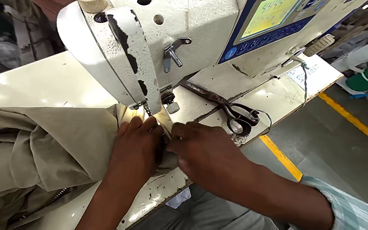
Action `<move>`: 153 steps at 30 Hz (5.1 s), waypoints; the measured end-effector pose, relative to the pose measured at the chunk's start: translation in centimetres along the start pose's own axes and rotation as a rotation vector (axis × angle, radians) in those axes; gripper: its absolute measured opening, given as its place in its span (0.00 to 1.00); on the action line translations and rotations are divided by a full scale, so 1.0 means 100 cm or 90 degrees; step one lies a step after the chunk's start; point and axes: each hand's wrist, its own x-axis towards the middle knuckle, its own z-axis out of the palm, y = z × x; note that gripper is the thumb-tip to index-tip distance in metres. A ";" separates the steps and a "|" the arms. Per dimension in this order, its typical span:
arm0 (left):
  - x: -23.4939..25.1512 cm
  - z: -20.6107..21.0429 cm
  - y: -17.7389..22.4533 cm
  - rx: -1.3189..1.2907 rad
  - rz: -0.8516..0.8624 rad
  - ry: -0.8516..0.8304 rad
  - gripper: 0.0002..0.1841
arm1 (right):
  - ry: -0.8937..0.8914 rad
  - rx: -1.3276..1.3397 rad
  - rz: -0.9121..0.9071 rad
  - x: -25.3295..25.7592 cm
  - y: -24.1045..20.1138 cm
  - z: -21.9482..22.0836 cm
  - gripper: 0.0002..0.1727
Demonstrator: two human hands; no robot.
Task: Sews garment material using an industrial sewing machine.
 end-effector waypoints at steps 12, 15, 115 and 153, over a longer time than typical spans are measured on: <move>0.000 0.003 -0.002 0.006 0.000 0.005 0.14 | -0.207 0.192 0.221 0.050 0.043 -0.005 0.13; 0.001 0.004 -0.002 0.006 0.001 0.005 0.16 | -0.196 0.153 0.233 0.050 0.038 -0.005 0.05; 0.016 -0.023 0.005 0.013 0.015 -0.158 0.12 | -0.001 0.297 -0.022 -0.018 0.051 -0.023 0.13; 0.003 -0.003 0.006 0.029 -0.004 -0.060 0.13 | -0.115 0.012 0.169 0.041 0.023 -0.001 0.08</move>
